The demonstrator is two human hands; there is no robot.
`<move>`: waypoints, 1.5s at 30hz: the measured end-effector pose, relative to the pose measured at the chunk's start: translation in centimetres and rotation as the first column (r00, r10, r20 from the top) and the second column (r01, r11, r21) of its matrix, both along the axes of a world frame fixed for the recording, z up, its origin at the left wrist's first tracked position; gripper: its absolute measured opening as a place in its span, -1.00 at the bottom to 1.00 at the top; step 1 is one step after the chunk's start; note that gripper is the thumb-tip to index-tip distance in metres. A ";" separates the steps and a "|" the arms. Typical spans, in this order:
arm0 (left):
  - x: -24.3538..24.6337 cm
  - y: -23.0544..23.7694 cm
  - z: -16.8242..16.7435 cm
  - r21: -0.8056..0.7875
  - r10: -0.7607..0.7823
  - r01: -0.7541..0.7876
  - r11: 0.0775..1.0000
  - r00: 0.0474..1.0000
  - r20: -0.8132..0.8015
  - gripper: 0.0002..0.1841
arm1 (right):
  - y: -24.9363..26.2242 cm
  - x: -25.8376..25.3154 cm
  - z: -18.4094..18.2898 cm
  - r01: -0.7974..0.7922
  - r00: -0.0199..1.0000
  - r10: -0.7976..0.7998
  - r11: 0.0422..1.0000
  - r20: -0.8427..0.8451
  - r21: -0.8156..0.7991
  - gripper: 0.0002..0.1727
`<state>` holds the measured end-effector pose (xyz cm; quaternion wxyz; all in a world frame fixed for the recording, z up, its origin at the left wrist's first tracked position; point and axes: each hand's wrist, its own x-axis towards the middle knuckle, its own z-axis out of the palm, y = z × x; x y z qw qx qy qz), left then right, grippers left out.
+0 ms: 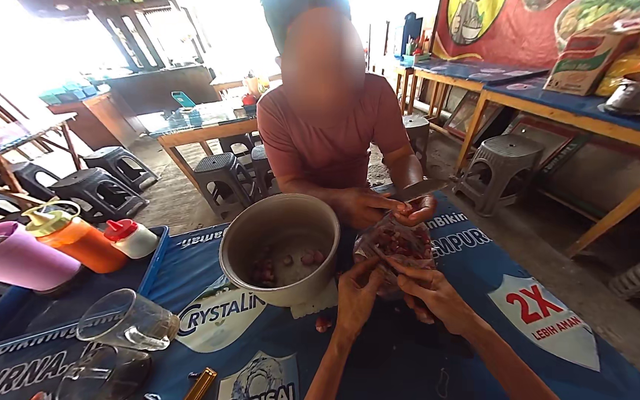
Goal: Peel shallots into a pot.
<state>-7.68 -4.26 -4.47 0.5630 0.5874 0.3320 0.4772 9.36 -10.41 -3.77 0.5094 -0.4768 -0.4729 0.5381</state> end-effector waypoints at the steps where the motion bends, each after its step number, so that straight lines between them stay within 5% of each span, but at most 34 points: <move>1: 0.0 0.1 -0.2 0.011 -0.016 0.015 1.000 1.000 0.018 -0.75 | 0.0 0.1 0.2 -0.009 0.998 0.005 0.998 -0.066 -0.058 -0.49; 5: -0.1 0.5 -0.4 0.033 -0.056 0.054 0.998 0.997 0.054 -0.74 | 0.0 0.5 0.5 -0.073 0.969 0.035 0.986 -0.244 -0.151 -0.47; 11: -0.1 0.5 -0.4 0.005 -0.060 0.059 0.998 0.994 0.090 -0.73 | 0.0 0.3 0.6 -0.058 0.961 0.014 0.987 -0.276 -0.152 -0.47; 18: -0.3 0.5 -0.5 -0.017 -0.092 0.095 0.995 0.985 0.143 -0.74 | 0.2 0.6 0.7 0.079 0.966 -0.111 0.987 -0.235 -0.139 -0.47; 29: 0.0 0.2 -0.1 -0.039 0.024 -0.021 0.999 0.995 0.095 -0.76 | 0.1 0.3 0.0 -0.125 0.991 0.123 0.992 0.050 0.024 -0.38; 40: 0.1 0.0 0.0 -0.016 0.059 -0.058 0.998 0.995 0.082 -0.75 | 0.2 -0.1 0.0 -0.047 0.995 0.044 0.998 0.088 0.037 -0.47; 45: 0.1 0.2 -0.2 -0.015 0.039 -0.038 0.999 0.996 0.081 -0.73 | 0.1 0.0 0.2 -0.063 0.996 0.058 0.995 -0.061 -0.075 -0.45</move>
